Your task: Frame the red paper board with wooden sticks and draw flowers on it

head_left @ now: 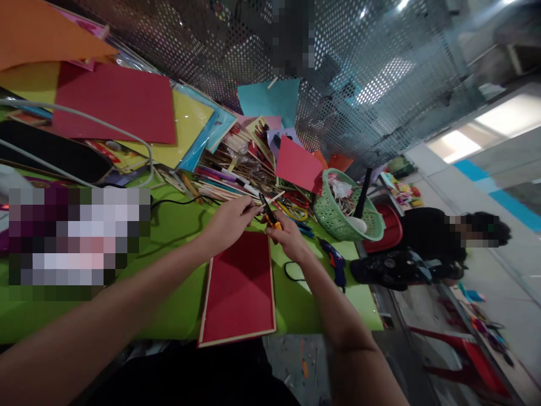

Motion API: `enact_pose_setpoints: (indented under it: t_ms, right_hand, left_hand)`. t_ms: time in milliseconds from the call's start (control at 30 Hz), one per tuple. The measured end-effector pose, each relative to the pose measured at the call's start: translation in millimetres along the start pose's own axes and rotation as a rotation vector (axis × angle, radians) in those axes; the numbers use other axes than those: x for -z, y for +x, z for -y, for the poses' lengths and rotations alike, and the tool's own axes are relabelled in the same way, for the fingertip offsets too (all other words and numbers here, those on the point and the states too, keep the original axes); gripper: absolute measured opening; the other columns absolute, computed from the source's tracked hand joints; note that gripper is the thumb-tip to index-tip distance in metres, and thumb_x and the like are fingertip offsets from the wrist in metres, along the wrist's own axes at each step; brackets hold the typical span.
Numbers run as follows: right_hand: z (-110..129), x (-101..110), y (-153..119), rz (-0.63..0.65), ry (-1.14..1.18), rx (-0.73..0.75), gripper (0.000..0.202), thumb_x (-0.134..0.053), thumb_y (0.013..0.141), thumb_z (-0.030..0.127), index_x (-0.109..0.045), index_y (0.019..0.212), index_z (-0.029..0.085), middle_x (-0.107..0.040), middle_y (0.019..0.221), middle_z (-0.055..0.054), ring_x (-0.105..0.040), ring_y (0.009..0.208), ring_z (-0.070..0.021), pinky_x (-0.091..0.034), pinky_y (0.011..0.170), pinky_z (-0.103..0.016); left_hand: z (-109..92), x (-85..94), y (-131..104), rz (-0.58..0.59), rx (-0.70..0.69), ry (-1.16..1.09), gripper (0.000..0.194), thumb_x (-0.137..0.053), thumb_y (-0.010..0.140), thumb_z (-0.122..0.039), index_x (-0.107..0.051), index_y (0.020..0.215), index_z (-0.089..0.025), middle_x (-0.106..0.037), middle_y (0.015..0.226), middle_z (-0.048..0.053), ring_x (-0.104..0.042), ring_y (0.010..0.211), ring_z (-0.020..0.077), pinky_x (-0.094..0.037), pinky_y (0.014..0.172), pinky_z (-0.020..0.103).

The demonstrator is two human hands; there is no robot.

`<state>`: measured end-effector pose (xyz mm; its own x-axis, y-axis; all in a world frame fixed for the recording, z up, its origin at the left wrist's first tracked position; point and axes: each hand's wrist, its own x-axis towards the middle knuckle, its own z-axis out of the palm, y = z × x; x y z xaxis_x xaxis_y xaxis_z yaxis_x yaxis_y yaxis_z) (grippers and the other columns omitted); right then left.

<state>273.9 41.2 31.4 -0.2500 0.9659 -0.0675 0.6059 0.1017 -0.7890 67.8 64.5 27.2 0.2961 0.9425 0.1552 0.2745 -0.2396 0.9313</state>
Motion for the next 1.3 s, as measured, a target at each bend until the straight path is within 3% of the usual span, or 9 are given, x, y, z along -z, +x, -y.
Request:
enact_pose_setpoints:
  t_ms: [567, 667, 867, 1300]
  right_hand:
    - [-3.8, -0.9, 0.6, -0.08, -0.235, 0.095, 0.018, -0.056, 0.082, 0.034, -0.062, 0.094, 0.022, -0.063, 0.085, -0.003, -0.054, 0.076, -0.0223, -0.042, 0.07, -0.035]
    - [-2.0, -0.2, -0.3, -0.073, -0.194, 0.07, 0.02, -0.058, 0.081, 0.035, -0.062, 0.095, 0.022, -0.064, 0.088, -0.004, -0.055, 0.078, -0.0227, -0.044, 0.071, -0.035]
    - [4.8, 0.1, 0.4, 0.038, 0.11, -0.031, 0.033, -0.06, 0.077, 0.037, -0.06, 0.107, 0.022, -0.061, 0.095, -0.004, -0.053, 0.082, -0.0213, -0.045, 0.073, -0.034]
    - [0.3, 3.4, 0.2, 0.03, -0.012, 0.02, 0.03, -0.06, 0.081, 0.035, -0.06, 0.107, 0.022, -0.064, 0.102, -0.005, -0.056, 0.088, -0.023, -0.045, 0.077, -0.035]
  left_hand:
    - [3.8, -0.8, 2.4, 0.049, 0.016, 0.028, 0.032, -0.051, 0.097, -0.027, -0.044, 0.067, -0.022, -0.048, 0.062, -0.003, -0.045, 0.062, 0.0146, -0.028, 0.063, 0.031]
    - [3.1, -0.4, 2.1, 0.05, 0.013, 0.025, 0.032, -0.051, 0.097, -0.029, -0.043, 0.067, -0.022, -0.047, 0.061, -0.003, -0.044, 0.062, 0.0146, -0.029, 0.063, 0.031]
    - [1.6, 1.0, 1.7, 0.056, -0.004, 0.009, 0.035, -0.049, 0.098, -0.032, -0.044, 0.065, -0.022, -0.049, 0.06, -0.003, -0.046, 0.061, 0.0151, -0.031, 0.063, 0.031]
    - [1.9, 0.3, 3.3, 0.086, -0.009, -0.027, 0.033, -0.049, 0.097, -0.03, -0.042, 0.065, -0.022, -0.044, 0.058, -0.004, -0.042, 0.058, 0.0141, -0.031, 0.061, 0.03]
